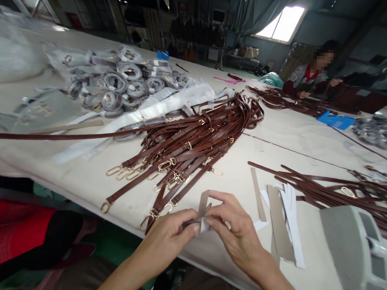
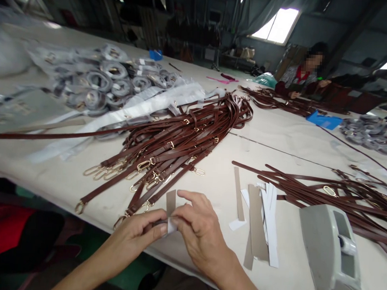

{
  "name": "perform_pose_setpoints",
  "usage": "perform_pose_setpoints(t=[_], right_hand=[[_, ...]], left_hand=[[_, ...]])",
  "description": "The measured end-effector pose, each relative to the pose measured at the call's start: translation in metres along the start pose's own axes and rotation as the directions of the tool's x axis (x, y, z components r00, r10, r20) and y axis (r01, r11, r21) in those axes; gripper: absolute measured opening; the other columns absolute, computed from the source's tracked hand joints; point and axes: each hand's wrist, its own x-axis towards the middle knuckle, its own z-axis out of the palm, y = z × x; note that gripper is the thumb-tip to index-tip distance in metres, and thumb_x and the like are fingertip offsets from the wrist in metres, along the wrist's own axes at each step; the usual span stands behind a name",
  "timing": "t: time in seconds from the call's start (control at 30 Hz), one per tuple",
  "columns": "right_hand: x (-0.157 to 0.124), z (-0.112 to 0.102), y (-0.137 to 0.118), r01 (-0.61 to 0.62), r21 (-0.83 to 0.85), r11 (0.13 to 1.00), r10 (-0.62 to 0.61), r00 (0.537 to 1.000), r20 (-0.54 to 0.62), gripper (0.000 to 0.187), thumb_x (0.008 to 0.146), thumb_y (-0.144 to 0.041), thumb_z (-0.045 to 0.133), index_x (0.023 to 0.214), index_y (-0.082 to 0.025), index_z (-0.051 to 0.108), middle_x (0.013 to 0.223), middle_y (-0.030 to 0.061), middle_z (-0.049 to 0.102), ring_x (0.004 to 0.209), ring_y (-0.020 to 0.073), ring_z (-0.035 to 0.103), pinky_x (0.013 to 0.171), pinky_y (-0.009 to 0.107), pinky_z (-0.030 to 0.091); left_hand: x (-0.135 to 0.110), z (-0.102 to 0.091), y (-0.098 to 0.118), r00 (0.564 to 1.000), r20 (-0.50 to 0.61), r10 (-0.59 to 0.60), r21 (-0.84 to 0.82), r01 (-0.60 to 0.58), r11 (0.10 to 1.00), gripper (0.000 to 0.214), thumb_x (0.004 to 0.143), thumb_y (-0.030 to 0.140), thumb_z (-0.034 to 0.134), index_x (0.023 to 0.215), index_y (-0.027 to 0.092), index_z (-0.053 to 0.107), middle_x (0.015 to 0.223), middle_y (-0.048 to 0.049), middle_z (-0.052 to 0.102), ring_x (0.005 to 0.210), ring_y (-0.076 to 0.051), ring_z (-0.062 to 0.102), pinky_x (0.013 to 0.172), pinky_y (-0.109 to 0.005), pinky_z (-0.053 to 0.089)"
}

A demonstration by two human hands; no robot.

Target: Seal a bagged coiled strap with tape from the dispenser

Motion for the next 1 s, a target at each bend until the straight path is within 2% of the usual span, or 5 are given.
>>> perform_pose_setpoints(t=[0.2,0.53,0.77,0.87,1.0], right_hand=[[-0.003,0.012,0.007,-0.36,0.303,0.882,0.356,0.932,0.072,0.014,0.094,-0.031,0.064,0.085,-0.02,0.068,0.073,-0.0027,0.062,0.068,0.0136,0.054,0.063,0.025,0.041],[0.0,0.024,0.007,-0.404,0.431,0.807,0.44,0.898,0.017,0.018,0.088,-0.035,0.069,0.083,-0.018,0.063,0.073,-0.0026,0.061,0.068,0.0125,0.052,0.064,0.024,0.041],[0.009,0.02,0.016,-0.578,0.631,0.518,0.591,0.775,0.224,0.062,0.065,-0.047,0.089,0.113,-0.018,0.061,0.07,-0.0028,0.066,0.061,0.0137,0.055,0.063,0.025,0.04],[0.01,0.017,0.017,-0.576,0.588,0.568,0.547,0.798,0.253,0.04,0.071,-0.05,0.084,0.074,-0.015,0.065,0.067,-0.0016,0.062,0.063,0.0125,0.052,0.063,0.025,0.038],[0.009,0.015,0.018,-0.556,0.524,0.646,0.49,0.827,0.274,0.037,0.077,-0.049,0.081,0.079,-0.015,0.068,0.07,-0.0021,0.059,0.066,0.0125,0.049,0.064,0.025,0.037]], left_hand=[[-0.003,0.001,-0.003,0.996,0.074,0.048,-0.097,-0.041,0.994,0.034,0.094,0.051,0.048,0.081,0.022,0.062,0.076,0.0017,0.055,0.076,-0.019,0.053,0.067,-0.023,0.034],[-0.012,0.009,-0.01,0.996,0.08,-0.047,-0.193,0.062,0.979,0.043,0.089,0.062,0.054,0.089,0.02,0.065,0.063,0.0057,0.033,0.06,-0.013,0.034,0.055,-0.024,0.023],[-0.008,0.015,-0.015,0.997,0.022,-0.075,-0.244,0.079,0.967,0.035,0.088,0.051,0.058,0.079,0.019,0.068,0.064,0.0046,0.037,0.059,-0.013,0.032,0.052,-0.024,0.02],[-0.008,0.017,-0.016,0.995,0.014,-0.094,-0.264,0.095,0.96,0.031,0.088,0.047,0.059,0.075,0.019,0.064,0.064,0.0047,0.037,0.06,-0.013,0.033,0.053,-0.024,0.021],[-0.008,0.016,-0.015,0.993,0.005,-0.116,-0.256,0.113,0.96,0.03,0.088,0.045,0.06,0.071,0.02,0.058,0.062,0.0059,0.034,0.059,-0.011,0.031,0.053,-0.024,0.021]])
